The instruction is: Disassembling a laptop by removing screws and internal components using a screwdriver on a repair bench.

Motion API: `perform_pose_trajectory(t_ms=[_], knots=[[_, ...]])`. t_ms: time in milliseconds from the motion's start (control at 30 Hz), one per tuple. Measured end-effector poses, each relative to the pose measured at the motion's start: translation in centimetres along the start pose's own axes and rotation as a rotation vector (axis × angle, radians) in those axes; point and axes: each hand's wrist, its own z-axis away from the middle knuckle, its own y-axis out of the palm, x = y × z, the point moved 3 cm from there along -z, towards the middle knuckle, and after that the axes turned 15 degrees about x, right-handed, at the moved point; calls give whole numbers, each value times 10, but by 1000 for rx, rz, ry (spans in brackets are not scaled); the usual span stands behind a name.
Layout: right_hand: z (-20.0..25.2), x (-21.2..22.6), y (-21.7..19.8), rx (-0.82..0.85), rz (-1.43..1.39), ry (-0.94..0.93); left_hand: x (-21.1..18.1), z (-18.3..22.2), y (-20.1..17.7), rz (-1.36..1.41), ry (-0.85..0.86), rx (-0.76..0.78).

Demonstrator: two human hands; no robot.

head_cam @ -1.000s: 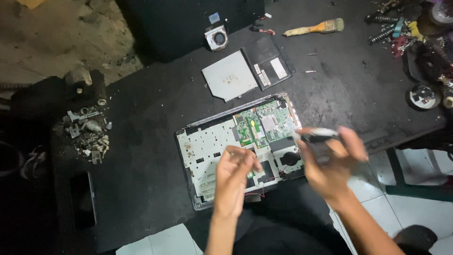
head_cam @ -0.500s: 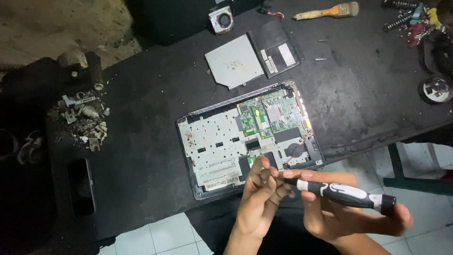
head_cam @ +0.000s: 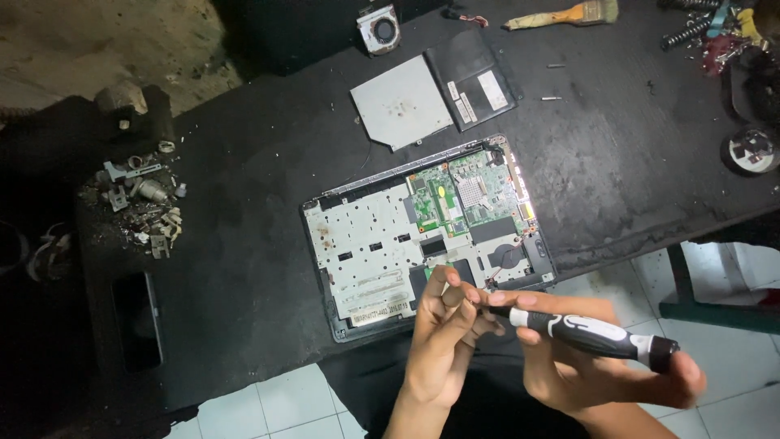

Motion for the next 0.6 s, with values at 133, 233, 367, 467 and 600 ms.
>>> perform_pose_trajectory(t_ms=[133, 233, 367, 467, 600], knots=[[1, 0, -2, 10, 35, -9, 1, 0, -1, -1, 6, -2], [1, -11, -3, 28, 89, -21, 2, -1, -2, 8, 32, 18], [0, -20, 2, -157, 1020, -172, 3, 0, -1, 10, 11, 2], [-3, -10, 4, -174, 651, -122, 4, -1, -1, 15, 15, -13], [11, -29, -6, -202, 891, -138, 7, 0, -3, -9, 23, -38]])
